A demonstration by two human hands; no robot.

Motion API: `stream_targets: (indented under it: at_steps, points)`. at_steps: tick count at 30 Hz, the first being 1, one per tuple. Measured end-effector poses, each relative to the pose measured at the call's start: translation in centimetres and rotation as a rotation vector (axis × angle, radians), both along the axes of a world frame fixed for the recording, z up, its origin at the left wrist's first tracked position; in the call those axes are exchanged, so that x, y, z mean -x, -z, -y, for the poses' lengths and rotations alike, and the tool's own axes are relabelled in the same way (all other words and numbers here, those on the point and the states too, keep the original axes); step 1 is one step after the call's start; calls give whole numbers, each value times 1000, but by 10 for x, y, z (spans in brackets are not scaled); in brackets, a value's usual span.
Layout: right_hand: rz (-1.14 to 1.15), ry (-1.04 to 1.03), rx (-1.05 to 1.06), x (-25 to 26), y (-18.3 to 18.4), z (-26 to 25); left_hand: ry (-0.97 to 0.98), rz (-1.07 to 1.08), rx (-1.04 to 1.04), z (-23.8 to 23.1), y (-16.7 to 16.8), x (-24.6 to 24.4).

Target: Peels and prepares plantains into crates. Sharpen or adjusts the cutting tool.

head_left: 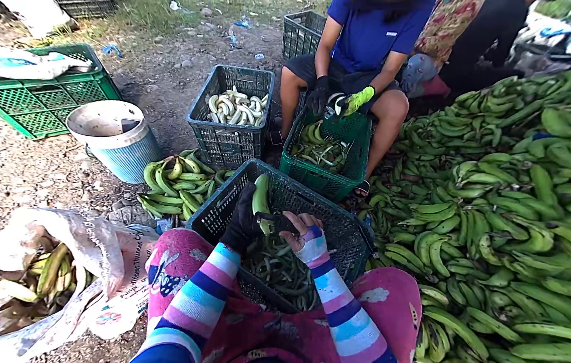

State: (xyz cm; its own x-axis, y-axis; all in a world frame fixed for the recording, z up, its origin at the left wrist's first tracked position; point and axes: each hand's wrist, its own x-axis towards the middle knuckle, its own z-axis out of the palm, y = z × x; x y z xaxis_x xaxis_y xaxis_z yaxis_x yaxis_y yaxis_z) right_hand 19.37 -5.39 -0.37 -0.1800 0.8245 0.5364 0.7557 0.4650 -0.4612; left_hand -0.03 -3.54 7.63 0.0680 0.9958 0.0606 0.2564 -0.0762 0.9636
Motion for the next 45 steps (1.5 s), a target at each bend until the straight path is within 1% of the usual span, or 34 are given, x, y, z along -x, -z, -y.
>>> stream_targets:
  at_steps: [1,3,5,6,8,10,11,14,15,17,19,21,22,23,24,26,27,28,29,30,31,32,33,34,35,36,37,39,40,41,43,44,45]
  points:
    - [-13,13,29,0,-2,1,-21,80,1,-1,-1,1]
    - [-33,36,60,-1,-4,2,8,141,4,-9,5,6]
    - [-15,45,52,-2,-4,2,22,121,-26,-20,28,6]
    - [2,46,42,-1,-3,3,8,99,-2,-19,30,5]
    - [37,51,12,1,-2,3,-32,223,132,-18,26,0]
    - [57,71,41,3,-5,6,-84,256,118,-23,42,-7]
    - [54,86,84,5,-8,7,-66,200,103,-23,46,-9]
    - [-21,152,236,9,-19,7,41,-45,-63,-27,57,-12]
    - [-76,175,303,7,-21,3,75,-42,-77,-27,60,-14]
    - [-193,209,448,-2,-25,-7,182,122,24,-21,57,-19]
    - [-284,253,538,-12,-22,-17,317,293,121,-17,58,-17]
    - [-362,310,621,-26,-21,-26,460,332,145,-16,65,-12]
    - [-372,324,639,-31,-21,-28,498,361,163,-17,69,-11]
    - [-367,317,637,-32,-22,-29,480,390,184,-21,74,-9]
    - [-349,291,615,-31,-21,-28,413,406,193,-24,77,-7]
    - [-285,191,564,-20,-19,-20,240,391,148,-29,83,-1]
    - [-235,127,537,-13,-16,-14,199,348,94,-30,85,4]
    - [-172,53,497,-6,-13,-8,184,225,34,-28,82,12]
    - [-102,-29,436,-2,-10,-3,158,125,41,-21,70,17]
    - [-36,-98,352,2,-6,1,102,82,132,-10,47,18]
    - [17,-140,268,4,-2,4,16,151,254,-1,24,14]
    - [49,-151,204,7,0,5,-33,267,344,4,10,14]
    - [65,-135,171,9,1,6,-43,369,375,6,7,14]
    - [71,-100,171,10,-1,6,-10,406,349,3,15,10]
    - [76,-59,197,11,-3,6,46,374,296,0,24,7]
    - [79,-10,229,12,-5,6,106,284,206,-6,38,7]
    - [77,36,274,12,-7,5,139,210,161,-11,48,6]
    - [59,137,334,12,-9,0,138,65,59,-18,61,0]
    - [26,187,339,12,-9,-3,142,68,9,-21,68,-3]
    - [-22,241,358,10,-9,-8,158,119,21,-23,71,-7]
    - [-131,343,475,-3,-13,-19,232,114,75,-21,68,-11]
    - [-187,389,539,-12,-17,-25,242,151,126,-19,66,-13]
    - [-235,424,590,-21,-20,-29,246,240,187,-18,65,-14]
